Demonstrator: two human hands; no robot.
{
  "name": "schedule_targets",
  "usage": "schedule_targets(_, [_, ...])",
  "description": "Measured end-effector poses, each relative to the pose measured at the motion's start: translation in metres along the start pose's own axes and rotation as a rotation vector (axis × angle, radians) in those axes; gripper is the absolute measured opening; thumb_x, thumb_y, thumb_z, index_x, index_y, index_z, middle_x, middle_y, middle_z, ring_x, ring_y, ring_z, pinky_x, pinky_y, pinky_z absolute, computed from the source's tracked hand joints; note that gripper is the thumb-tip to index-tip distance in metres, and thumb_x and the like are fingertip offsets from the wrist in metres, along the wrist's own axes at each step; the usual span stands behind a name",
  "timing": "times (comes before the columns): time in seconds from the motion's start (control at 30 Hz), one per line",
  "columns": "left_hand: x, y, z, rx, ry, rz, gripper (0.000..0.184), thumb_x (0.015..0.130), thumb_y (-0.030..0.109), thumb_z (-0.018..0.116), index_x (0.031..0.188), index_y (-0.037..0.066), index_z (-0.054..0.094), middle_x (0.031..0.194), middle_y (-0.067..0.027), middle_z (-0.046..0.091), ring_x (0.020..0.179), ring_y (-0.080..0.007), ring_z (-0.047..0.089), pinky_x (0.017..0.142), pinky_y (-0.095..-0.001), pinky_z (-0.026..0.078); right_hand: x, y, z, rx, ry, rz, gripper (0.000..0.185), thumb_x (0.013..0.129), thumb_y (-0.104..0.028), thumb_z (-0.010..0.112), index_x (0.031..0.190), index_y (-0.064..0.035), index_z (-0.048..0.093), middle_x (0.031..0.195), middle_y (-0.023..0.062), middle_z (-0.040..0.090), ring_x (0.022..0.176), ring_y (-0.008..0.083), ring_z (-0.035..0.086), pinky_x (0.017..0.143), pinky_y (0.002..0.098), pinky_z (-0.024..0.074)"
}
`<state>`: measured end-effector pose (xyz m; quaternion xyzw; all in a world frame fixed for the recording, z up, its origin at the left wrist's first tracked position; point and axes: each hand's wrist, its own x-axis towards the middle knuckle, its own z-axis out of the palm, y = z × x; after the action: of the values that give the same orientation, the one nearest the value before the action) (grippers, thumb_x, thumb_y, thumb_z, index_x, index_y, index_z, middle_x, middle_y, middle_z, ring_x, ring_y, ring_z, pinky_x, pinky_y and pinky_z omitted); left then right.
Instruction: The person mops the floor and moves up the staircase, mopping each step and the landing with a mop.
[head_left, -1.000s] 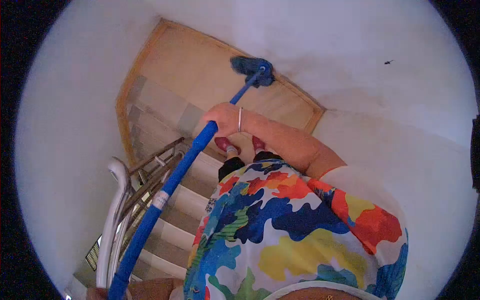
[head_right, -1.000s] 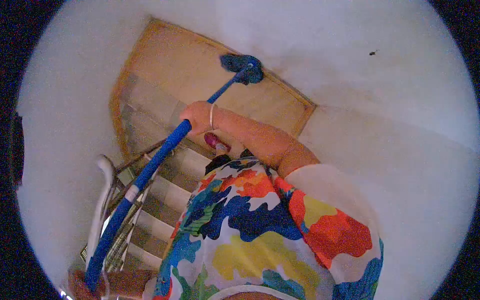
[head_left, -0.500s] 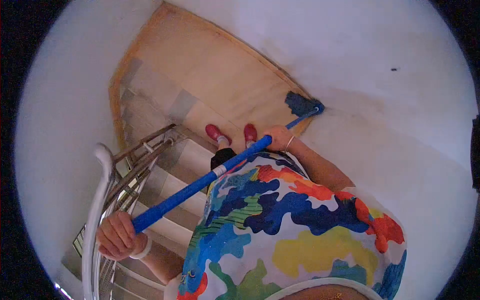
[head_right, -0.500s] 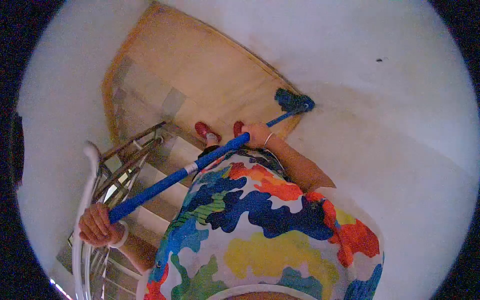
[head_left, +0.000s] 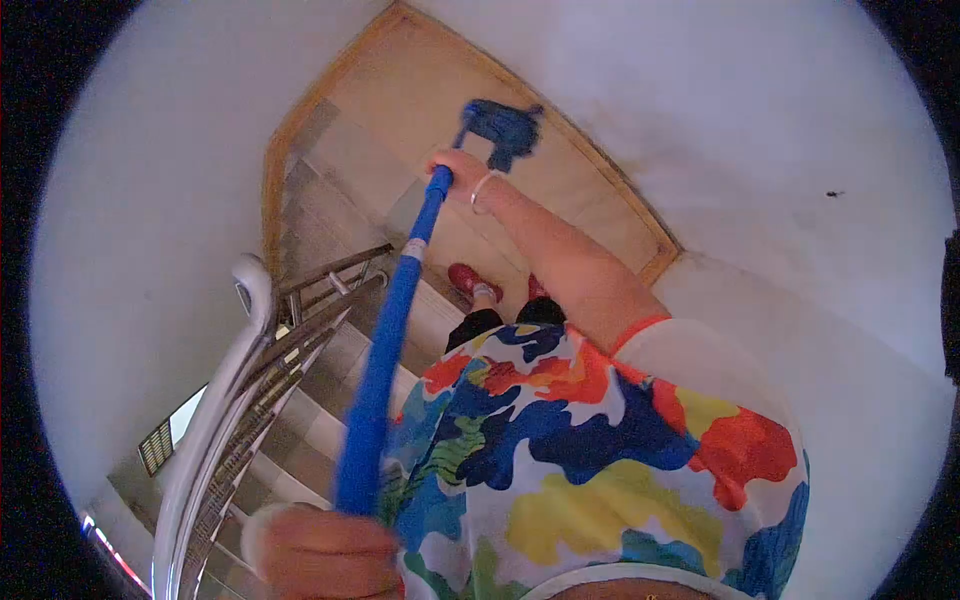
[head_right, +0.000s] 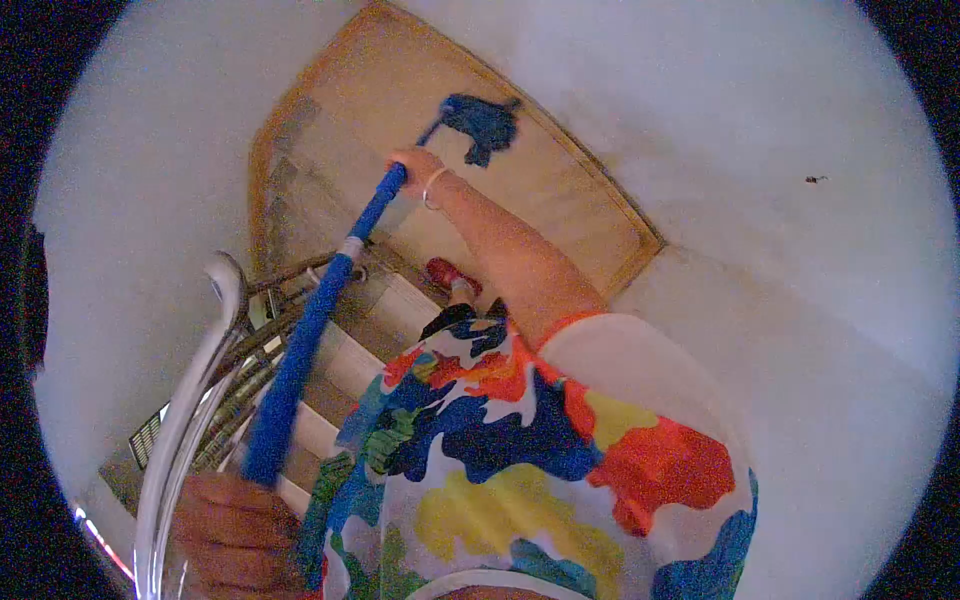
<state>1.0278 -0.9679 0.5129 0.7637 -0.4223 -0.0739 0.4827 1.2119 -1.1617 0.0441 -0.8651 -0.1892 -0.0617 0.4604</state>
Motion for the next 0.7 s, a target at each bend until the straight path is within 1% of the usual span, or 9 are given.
schedule_targets(0.07, [0.013, 0.005, 0.013, 0.116, -0.104, -0.033, 0.035, 0.081, 0.033, 0.057, 0.051, 0.021, 0.043, 0.050, 0.0074, 0.049, 0.044, -0.0046, 0.048, 0.045, -0.0231, 0.039, 0.018, 0.005, 0.027, 0.088, 0.017, -0.085, 0.023, 0.060, -0.017, 0.068, 0.081, -0.0123, 0.059, 0.079, 0.0113, 0.061, 0.080, 0.0337, 0.058, 0.070, 0.0426, 0.0454])
schedule_targets(0.13, [0.003, -0.002, 0.004, 0.110, -0.081, 0.033, 0.034, 0.083, 0.034, 0.055, 0.053, 0.020, 0.045, 0.052, 0.0068, 0.049, 0.046, -0.0049, 0.048, 0.046, -0.0242, 0.038, 0.025, 0.000, 0.062, 0.191, -0.072, -0.156, 0.023, 0.061, -0.016, 0.068, 0.082, -0.0121, 0.059, 0.077, 0.0109, 0.062, 0.077, 0.0338, 0.059, 0.068, 0.0421, 0.0462])
schedule_targets(0.27, [-0.017, -0.009, -0.055, -0.081, 0.057, 0.300, 0.033, 0.086, 0.037, 0.050, 0.059, 0.019, 0.050, 0.056, 0.0057, 0.050, 0.049, -0.0054, 0.048, 0.048, -0.0265, 0.037, -0.012, -0.076, 0.049, 0.179, -0.058, -0.075, 0.025, 0.061, -0.018, 0.069, 0.084, -0.0125, 0.059, 0.076, 0.0110, 0.062, 0.075, 0.0338, 0.059, 0.066, 0.0426, 0.0466])
schedule_targets(0.33, [-0.028, -0.012, -0.076, -0.175, 0.083, 0.382, 0.034, 0.087, 0.039, 0.047, 0.061, 0.018, 0.052, 0.058, 0.0051, 0.050, 0.051, -0.0056, 0.049, 0.049, -0.0276, 0.036, -0.040, -0.090, 0.035, 0.110, -0.154, 0.042, 0.026, 0.060, -0.020, 0.069, 0.083, -0.0129, 0.058, 0.076, 0.0107, 0.061, 0.075, 0.0336, 0.059, 0.066, 0.0436, 0.0464])
schedule_targets(0.47, [-0.063, -0.037, -0.082, -0.584, 0.122, 0.325, 0.030, 0.084, 0.033, 0.055, 0.059, 0.015, 0.056, 0.056, 0.0021, 0.054, 0.050, -0.0087, 0.053, 0.050, -0.0279, 0.043, -0.114, -0.102, 0.003, -0.043, -0.339, 0.133, 0.028, 0.059, -0.023, 0.069, 0.081, -0.0135, 0.056, 0.078, 0.0102, 0.061, 0.078, 0.0333, 0.059, 0.067, 0.0441, 0.0461])
schedule_targets(0.53, [-0.087, -0.059, -0.077, -0.787, 0.127, 0.266, 0.029, 0.082, 0.030, 0.059, 0.059, 0.014, 0.058, 0.055, 0.0005, 0.056, 0.049, -0.0103, 0.055, 0.051, -0.0281, 0.046, -0.160, -0.080, -0.002, 0.018, -0.385, 0.202, 0.034, 0.056, -0.027, 0.071, 0.084, -0.0132, 0.056, 0.080, 0.0107, 0.060, 0.080, 0.0328, 0.058, 0.068, 0.0435, 0.0457])
schedule_targets(0.63, [-0.096, -0.088, -0.049, -0.943, 0.126, 0.197, 0.027, 0.080, 0.026, 0.066, 0.057, 0.012, 0.060, 0.054, -0.0018, 0.059, 0.048, -0.0126, 0.058, 0.052, -0.0283, 0.051, -0.193, -0.098, -0.050, 0.119, -0.356, 0.251, 0.035, 0.061, -0.027, 0.073, 0.087, -0.0103, 0.056, 0.079, 0.0130, 0.058, 0.079, 0.0324, 0.057, 0.068, 0.0419, 0.0452])
schedule_targets(0.67, [-0.089, -0.094, -0.041, -0.940, 0.136, 0.190, 0.027, 0.080, 0.026, 0.066, 0.057, 0.012, 0.060, 0.054, -0.0018, 0.059, 0.048, -0.0126, 0.058, 0.052, -0.0283, 0.051, -0.206, -0.094, -0.054, 0.021, -0.319, 0.286, 0.034, 0.061, -0.025, 0.073, 0.086, -0.0100, 0.056, 0.079, 0.0128, 0.058, 0.078, 0.0322, 0.056, 0.069, 0.0414, 0.0449])
schedule_targets(0.7, [-0.074, -0.101, -0.030, -0.963, 0.052, 0.203, 0.027, 0.079, 0.027, 0.066, 0.058, 0.012, 0.061, 0.054, -0.0026, 0.059, 0.048, -0.0139, 0.058, 0.052, -0.0291, 0.050, -0.213, -0.093, -0.051, -0.076, -0.278, 0.326, 0.033, 0.061, -0.024, 0.074, 0.085, -0.0097, 0.057, 0.080, 0.0127, 0.058, 0.077, 0.0320, 0.056, 0.069, 0.0410, 0.0446])
